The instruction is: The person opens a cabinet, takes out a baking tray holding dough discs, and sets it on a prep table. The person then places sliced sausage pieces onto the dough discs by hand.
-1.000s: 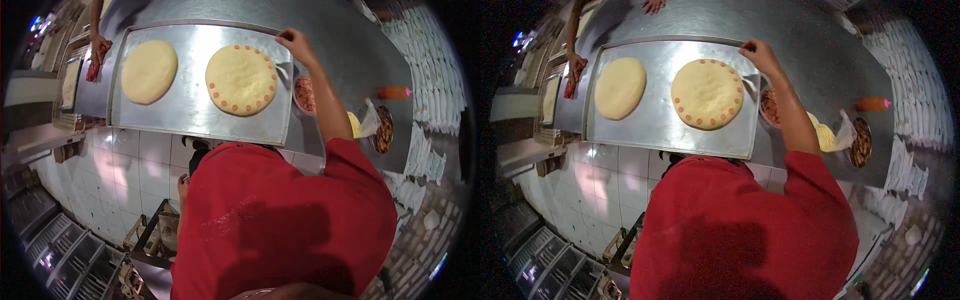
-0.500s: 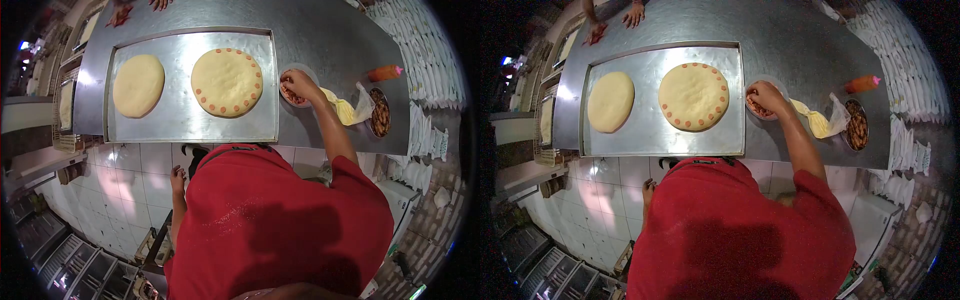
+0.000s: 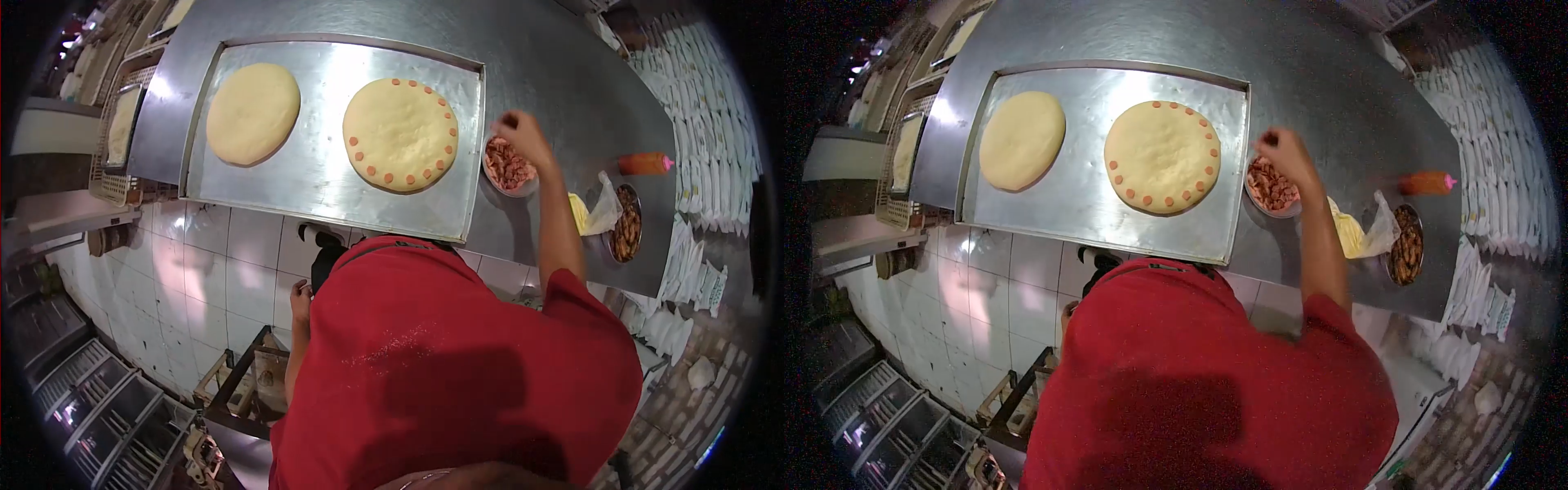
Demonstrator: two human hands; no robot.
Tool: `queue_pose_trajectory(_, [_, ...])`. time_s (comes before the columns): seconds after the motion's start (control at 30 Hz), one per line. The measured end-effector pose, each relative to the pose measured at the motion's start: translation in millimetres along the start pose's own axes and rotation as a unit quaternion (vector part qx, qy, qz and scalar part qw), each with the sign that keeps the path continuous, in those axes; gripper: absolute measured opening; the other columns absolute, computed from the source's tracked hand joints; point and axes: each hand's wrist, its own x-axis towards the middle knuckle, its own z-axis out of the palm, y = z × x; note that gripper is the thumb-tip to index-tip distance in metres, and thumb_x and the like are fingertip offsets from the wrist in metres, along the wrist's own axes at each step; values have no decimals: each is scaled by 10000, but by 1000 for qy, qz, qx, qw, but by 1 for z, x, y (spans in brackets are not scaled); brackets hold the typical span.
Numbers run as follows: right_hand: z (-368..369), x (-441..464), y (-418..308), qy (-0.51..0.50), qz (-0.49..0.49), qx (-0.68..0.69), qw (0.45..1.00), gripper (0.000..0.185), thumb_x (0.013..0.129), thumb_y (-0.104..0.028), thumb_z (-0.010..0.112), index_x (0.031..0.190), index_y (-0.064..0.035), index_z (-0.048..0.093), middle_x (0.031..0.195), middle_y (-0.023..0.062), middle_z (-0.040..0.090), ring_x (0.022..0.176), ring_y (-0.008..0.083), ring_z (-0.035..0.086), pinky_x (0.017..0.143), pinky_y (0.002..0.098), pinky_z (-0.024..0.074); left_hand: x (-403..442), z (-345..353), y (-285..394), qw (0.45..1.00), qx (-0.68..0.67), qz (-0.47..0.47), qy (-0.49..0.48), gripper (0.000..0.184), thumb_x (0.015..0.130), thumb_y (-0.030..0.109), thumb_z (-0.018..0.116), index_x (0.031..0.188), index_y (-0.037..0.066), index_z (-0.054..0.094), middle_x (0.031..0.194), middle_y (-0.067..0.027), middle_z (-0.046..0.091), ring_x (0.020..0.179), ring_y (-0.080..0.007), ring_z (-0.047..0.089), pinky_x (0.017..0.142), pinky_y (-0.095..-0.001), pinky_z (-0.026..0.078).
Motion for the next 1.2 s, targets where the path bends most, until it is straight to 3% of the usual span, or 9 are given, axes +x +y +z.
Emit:
queue_pose_trajectory(0.1, [12, 43, -34, 30, -27, 85, 996, 337, 843, -288, 757, 968, 22, 718, 848, 58, 705, 768, 147, 623, 708, 314, 497, -11, 0, 1, 1000, 3, -11, -1, 363, 897, 98, 563, 1259, 67, 558, 1046, -81, 632, 852, -136, 579, 700, -281, 478])
queue_pose_trajectory(0.2, [57, 87, -86, -25, -53, 118, 991, 319, 824, -272, 763, 962, 13, 734, 835, 72, 702, 767, 146, 619, 704, 315, 489, -26, 5, 38, 992, -41, -105, 60, 357, 914, 123, 549, 1267, 72, 551, 1047, -65, 633, 869, -137, 584, 718, -293, 479])
queue_pose_trajectory(0.5, [122, 158, -118, -149, -35, 40, 987, 271, 813, -238, 745, 938, 2, 738, 835, 91, 708, 746, 161, 618, 691, 335, 491, -35, 7, 63, 988, -96, -63, 102, 346, 950, 166, 506, 1286, 87, 536, 1033, -24, 632, 895, -125, 591, 749, -317, 470])
queue_pose_trajectory(0.63, [106, 140, -129, -65, -22, 24, 997, 264, 823, -236, 741, 939, 1, 727, 835, 87, 706, 752, 155, 619, 701, 327, 490, -32, 8, 40, 989, -99, -88, 71, 343, 952, 154, 508, 1286, 83, 539, 1049, -39, 636, 898, -134, 599, 712, -308, 482])
queue_pose_trajectory(0.8, [30, 95, -65, 9, -100, 41, 994, 258, 843, -211, 724, 971, 13, 708, 876, 120, 717, 780, 181, 655, 722, 363, 514, -22, 1, 5, 994, -59, -83, 41, 336, 954, 139, 507, 1284, 83, 544, 1047, -59, 640, 890, -146, 605, 640, -293, 492])
queue_pose_trajectory(0.87, [-5, 57, -33, -10, -57, -13, 998, 268, 849, -215, 720, 996, 9, 710, 907, 127, 723, 814, 187, 666, 734, 380, 517, -7, -5, -6, 995, -69, -65, 23, 335, 954, 133, 509, 1283, 80, 546, 1045, -68, 640, 886, -152, 607, 605, -286, 492])
queue_pose_trajectory(0.97, [-21, 8, 14, -24, 12, -46, 999, 248, 860, -193, 719, 1002, 11, 703, 868, 85, 713, 791, 135, 635, 720, 318, 501, 4, -6, 13, 997, -36, -65, 16, 331, 957, 135, 507, 1280, 74, 545, 1040, -61, 639, 880, -141, 603, 631, -292, 491])
queue_pose_trajectory(1.07, [-11, -31, 38, -68, 74, -94, 991, 255, 856, -188, 705, 1023, 5, 703, 920, 117, 710, 841, 210, 666, 773, 358, 511, 12, -8, 43, 998, -9, -65, 5, 331, 959, 137, 506, 1281, 70, 543, 1039, -54, 635, 873, -130, 595, 660, -294, 488])
queue_pose_trajectory(1.2, [15, -47, 34, 45, -63, -121, 990, 251, 845, -190, 682, 1019, -11, 707, 956, 150, 673, 933, 312, 642, 842, 407, 494, 29, 4, 82, 999, -2, -51, -8, 336, 961, 139, 502, 1287, 70, 536, 1036, -40, 627, 863, -116, 581, 703, -293, 477])
